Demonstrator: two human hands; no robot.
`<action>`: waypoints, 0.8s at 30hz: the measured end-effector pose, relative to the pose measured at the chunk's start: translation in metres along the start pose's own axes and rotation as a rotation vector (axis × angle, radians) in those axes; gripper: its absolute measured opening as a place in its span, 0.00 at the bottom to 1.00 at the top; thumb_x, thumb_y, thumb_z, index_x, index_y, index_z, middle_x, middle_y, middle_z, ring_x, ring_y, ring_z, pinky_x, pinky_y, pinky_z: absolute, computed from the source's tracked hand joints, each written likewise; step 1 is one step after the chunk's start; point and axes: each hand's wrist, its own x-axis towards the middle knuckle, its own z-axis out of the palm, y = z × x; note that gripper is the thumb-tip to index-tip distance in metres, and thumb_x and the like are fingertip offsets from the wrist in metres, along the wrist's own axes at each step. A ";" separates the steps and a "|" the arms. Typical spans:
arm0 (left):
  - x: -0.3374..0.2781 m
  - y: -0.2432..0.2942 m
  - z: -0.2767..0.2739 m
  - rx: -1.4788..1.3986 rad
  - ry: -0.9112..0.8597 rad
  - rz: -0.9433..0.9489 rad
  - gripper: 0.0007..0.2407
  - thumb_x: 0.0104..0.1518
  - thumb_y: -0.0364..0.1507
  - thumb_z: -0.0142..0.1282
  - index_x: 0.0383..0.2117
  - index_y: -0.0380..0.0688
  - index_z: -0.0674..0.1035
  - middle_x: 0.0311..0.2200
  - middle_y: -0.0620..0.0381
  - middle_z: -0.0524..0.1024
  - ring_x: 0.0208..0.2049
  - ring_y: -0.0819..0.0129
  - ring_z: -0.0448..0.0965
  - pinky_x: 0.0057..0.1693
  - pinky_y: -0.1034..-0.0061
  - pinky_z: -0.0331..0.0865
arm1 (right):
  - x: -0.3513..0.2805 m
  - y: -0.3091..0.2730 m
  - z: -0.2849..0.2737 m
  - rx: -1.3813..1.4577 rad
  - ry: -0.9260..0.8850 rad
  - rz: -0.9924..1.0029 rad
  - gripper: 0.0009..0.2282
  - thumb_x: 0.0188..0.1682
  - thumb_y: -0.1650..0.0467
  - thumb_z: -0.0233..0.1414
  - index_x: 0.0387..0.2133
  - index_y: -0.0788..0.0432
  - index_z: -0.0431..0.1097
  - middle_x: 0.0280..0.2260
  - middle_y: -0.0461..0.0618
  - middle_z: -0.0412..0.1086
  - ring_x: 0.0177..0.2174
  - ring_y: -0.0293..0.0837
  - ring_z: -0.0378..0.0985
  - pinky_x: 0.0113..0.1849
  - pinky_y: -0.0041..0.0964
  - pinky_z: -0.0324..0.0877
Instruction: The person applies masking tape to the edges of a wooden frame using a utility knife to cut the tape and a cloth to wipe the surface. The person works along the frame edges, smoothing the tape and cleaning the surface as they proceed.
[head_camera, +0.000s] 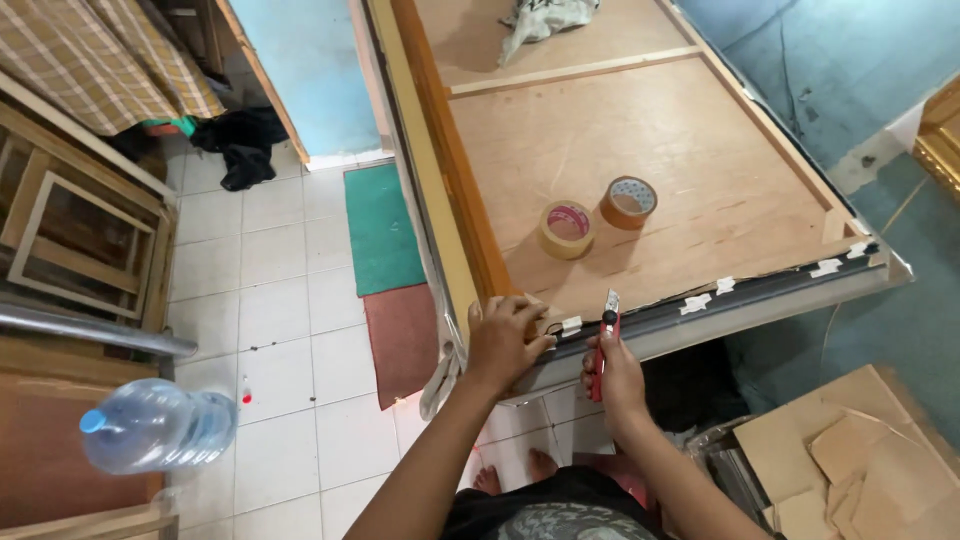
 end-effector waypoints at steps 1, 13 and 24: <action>0.003 0.001 0.007 -0.002 -0.004 0.010 0.16 0.40 0.40 0.58 0.39 0.60 0.75 0.39 0.62 0.70 0.47 0.63 0.64 0.56 0.50 0.47 | -0.001 -0.002 -0.001 0.005 0.009 -0.002 0.11 0.47 0.62 0.39 0.27 0.58 0.61 0.14 0.49 0.55 0.11 0.42 0.59 0.12 0.32 0.55; 0.020 0.008 0.031 -0.043 -0.087 -0.131 0.06 0.48 0.36 0.50 0.25 0.49 0.73 0.28 0.60 0.66 0.37 0.60 0.66 0.43 0.61 0.59 | -0.024 -0.011 -0.006 -0.426 -0.118 -0.006 0.12 0.45 0.65 0.42 0.26 0.63 0.68 0.14 0.57 0.68 0.10 0.47 0.69 0.10 0.33 0.60; 0.021 0.015 0.007 -0.108 -0.142 -0.176 0.03 0.47 0.32 0.51 0.26 0.57 0.78 0.28 0.62 0.70 0.37 0.61 0.71 0.44 0.63 0.63 | -0.033 -0.034 -0.002 -0.687 -0.120 -0.067 0.12 0.44 0.67 0.40 0.20 0.62 0.67 0.09 0.53 0.64 0.08 0.44 0.66 0.14 0.31 0.59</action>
